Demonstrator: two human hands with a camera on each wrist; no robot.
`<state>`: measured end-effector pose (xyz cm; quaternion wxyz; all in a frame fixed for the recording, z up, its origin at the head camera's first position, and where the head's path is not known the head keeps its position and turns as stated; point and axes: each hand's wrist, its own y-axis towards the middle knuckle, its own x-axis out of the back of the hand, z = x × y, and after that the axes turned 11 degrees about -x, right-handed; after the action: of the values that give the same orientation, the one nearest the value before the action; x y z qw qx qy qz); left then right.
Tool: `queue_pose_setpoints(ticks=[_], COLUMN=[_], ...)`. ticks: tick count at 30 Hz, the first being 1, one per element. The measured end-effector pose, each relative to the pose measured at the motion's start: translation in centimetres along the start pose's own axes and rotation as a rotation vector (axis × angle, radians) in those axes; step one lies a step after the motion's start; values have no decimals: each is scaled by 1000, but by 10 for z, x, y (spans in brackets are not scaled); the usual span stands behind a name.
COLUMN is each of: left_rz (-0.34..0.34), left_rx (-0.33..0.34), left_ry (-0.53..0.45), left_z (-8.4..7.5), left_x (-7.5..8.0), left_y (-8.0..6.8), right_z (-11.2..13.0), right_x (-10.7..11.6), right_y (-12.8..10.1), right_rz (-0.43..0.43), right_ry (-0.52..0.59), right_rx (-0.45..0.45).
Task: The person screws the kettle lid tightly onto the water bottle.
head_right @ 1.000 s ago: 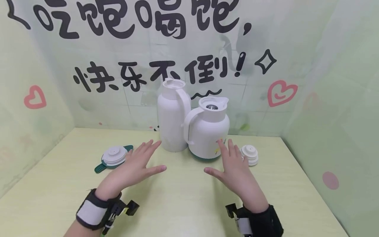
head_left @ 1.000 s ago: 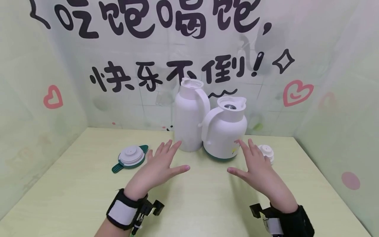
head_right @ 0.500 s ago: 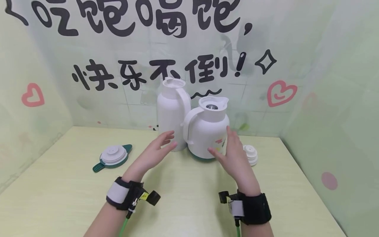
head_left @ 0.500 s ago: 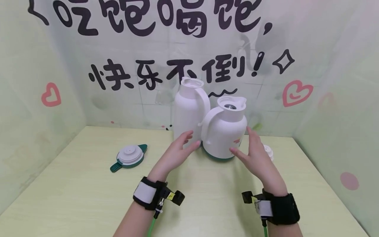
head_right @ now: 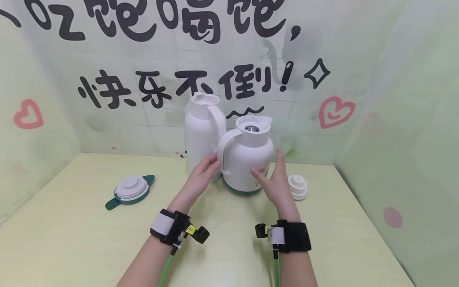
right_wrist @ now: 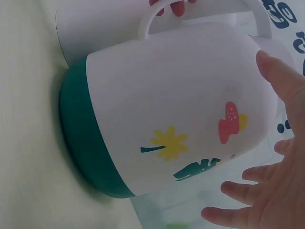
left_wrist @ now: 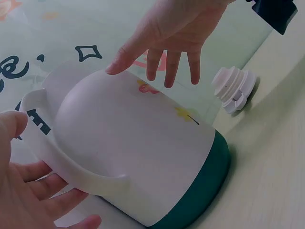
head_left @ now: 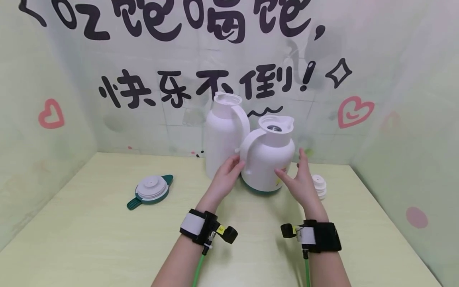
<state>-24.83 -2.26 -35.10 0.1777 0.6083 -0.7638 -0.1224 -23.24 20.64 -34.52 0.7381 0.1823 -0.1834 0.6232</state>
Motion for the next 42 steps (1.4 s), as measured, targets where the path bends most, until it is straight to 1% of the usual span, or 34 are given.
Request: queue_pose_setpoints(ticks=[3, 6, 9, 11, 13, 17, 19, 22, 28, 33, 37, 42], left_rz=[0, 15, 26, 25, 28, 57, 68, 66, 56, 71, 89, 103], left_rx=[-7, -21, -35, -54, -74, -118, -126, -129, -134, -137, -157, -163], left_ry=[21, 37, 23, -20, -85, -198, -223, -228, -207, -232, -264, -297], left_z=[-2, -7, -12, -15, -16, -15, -15, -14, -13, -12, -11, -9], left_x=[-3, -6, -11, -15, -19, -29, -34, -38, -40, -39, -39, -40], left_y=[0, -2, -3, -3, -3, -2, -2, -3, -3, -3, -3, -4], right_z=[-3, -4, -5, -5, -4, -3, -3, -3, -1, 1, 2, 2], right_x=[-4, -8, -12, -14, -15, -18, -19, -21, -22, -21, -19, -17], right_y=[3, 5, 7, 7, 7, 7, 7, 7, 6, 6, 5, 3], right_rz=[16, 41, 53, 48, 34, 5, -7, -18, -35, -47, -51, -54], right_ry=[47, 89, 107, 108, 106, 117, 124, 123, 112, 107, 94, 84], right_rx=[8, 18, 30, 33, 30, 26, 29, 36, 44, 46, 47, 41])
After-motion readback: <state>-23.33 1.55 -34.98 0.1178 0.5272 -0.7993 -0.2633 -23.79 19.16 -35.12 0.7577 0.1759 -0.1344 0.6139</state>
